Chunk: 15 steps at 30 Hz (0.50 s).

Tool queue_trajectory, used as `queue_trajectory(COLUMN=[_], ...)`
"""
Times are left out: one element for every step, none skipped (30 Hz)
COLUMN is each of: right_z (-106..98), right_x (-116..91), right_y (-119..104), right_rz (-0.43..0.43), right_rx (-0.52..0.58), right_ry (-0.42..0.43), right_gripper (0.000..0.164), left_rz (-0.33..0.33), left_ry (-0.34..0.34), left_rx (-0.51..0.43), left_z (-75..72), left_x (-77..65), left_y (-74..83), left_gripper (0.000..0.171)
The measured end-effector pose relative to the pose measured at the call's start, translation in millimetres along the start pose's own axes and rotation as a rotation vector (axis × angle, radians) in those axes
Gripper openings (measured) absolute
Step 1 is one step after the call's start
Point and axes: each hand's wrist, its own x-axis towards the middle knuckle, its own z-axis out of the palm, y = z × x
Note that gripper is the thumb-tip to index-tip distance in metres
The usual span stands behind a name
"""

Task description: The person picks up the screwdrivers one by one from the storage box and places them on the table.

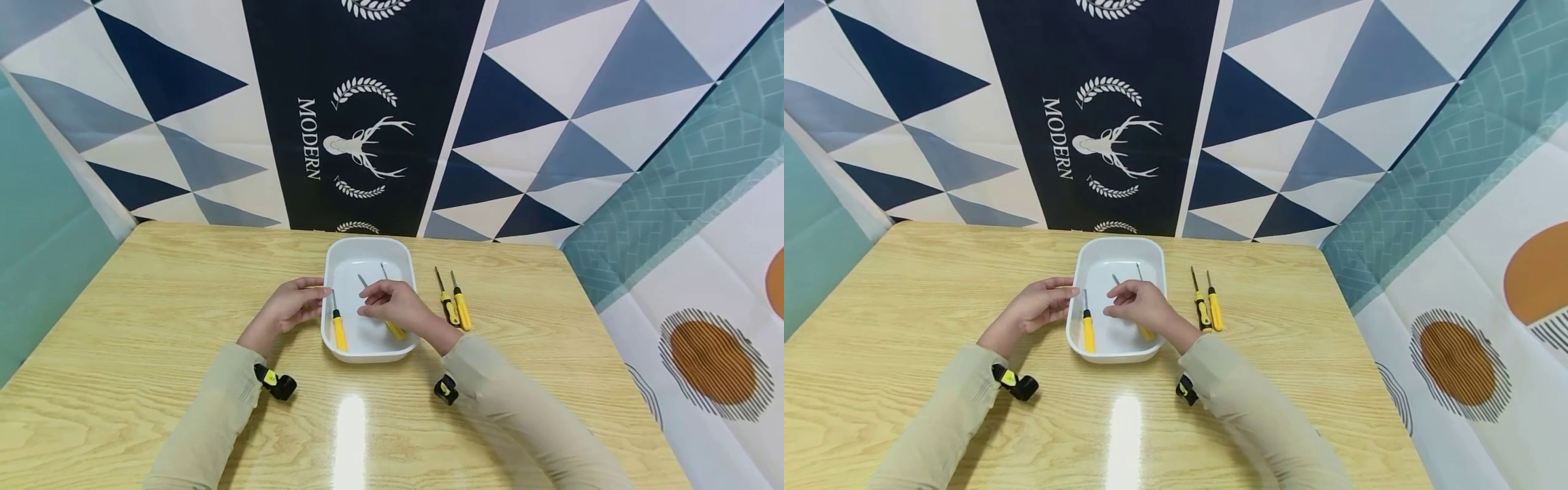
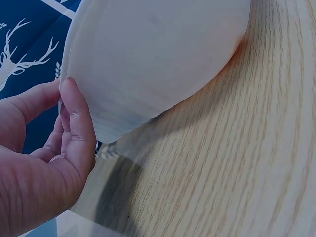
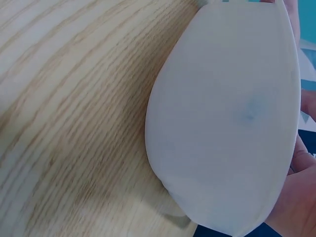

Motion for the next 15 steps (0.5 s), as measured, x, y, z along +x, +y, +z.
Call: queue_trajectory(right_z=[1.2, 2.4, 3.8, 5.1, 6.6, 8.1, 9.5, 10.7, 11.8, 12.7, 13.4, 14.0, 14.4, 14.8, 15.2], right_x=[0.5, 0.9, 1.3, 1.3, 1.9, 2.3, 2.6, 2.7, 2.7, 2.8, 3.2, 3.3, 3.6, 3.7, 3.9], right_y=[0.2, 0.3, 0.4, 0.2, 0.6, 0.7, 0.6, 0.5, 0.7, 0.6, 1.0, 1.1, 1.2, 1.2, 1.4], right_rz=[0.003, 0.004, 0.009, 0.014, 0.019, 0.023, 0.03, 0.039, 0.046, 0.052, 0.058, 0.063, 0.071, 0.074, 0.078], right_rx=[0.004, 0.008, 0.015, 0.02, 0.023, 0.024, 0.024, 0.022, 0.019, 0.017, 0.014, 0.012, 0.01, 0.011, 0.014], right_ry=[0.001, 0.002, 0.002, 0.003, 0.003, 0.005, 0.008, 0.011, 0.014, 0.017, 0.021, 0.025, 0.029, 0.033, 0.038], right_gripper=[0.033, 0.033, 0.032, 0.032, 0.032, 0.032, 0.032, 0.032, 0.032, 0.032, 0.032, 0.031, 0.031, 0.031, 0.031], left_rz=[-0.002, -0.005, -0.006, -0.006, -0.003, 0.0, 0.002, 0.003, 0.006, 0.006, 0.007, 0.008, 0.008, 0.007, 0.008], left_ry=[0.0, 0.005, 0.006, 0.006, 0.002, -0.002, -0.002, -0.003, -0.007, -0.008, -0.01, -0.014, -0.013, -0.012, -0.015], left_rx=[0.002, 0.0, 0.0, -0.002, -0.002, -0.004, -0.006, -0.009, -0.009, -0.011, -0.012, -0.012, -0.012, -0.013, -0.012], left_z=[-0.4, -0.5, -0.8, -1.0, -1.3, -1.5, -1.6, -1.6, -1.8, -1.8, -1.9, -1.9, -1.8, -1.7, -1.7], left_x=[0.2, 0.3, 0.5, 0.7, 0.8, 0.9, 1.0, 1.1, 1.3, 1.3, 1.4, 1.4, 1.3, 1.3, 1.2], left_y=[-0.3, -0.5, -0.9, -1.2, -1.5, -1.9, -2.4, -2.7, -2.9, -3.1, -3.2, -3.3, -3.0, -2.8, -2.7], left_gripper=[0.055, 0.055, 0.055, 0.055, 0.055, 0.056, 0.056, 0.055, 0.056, 0.056, 0.056, 0.057, 0.056, 0.056, 0.057])
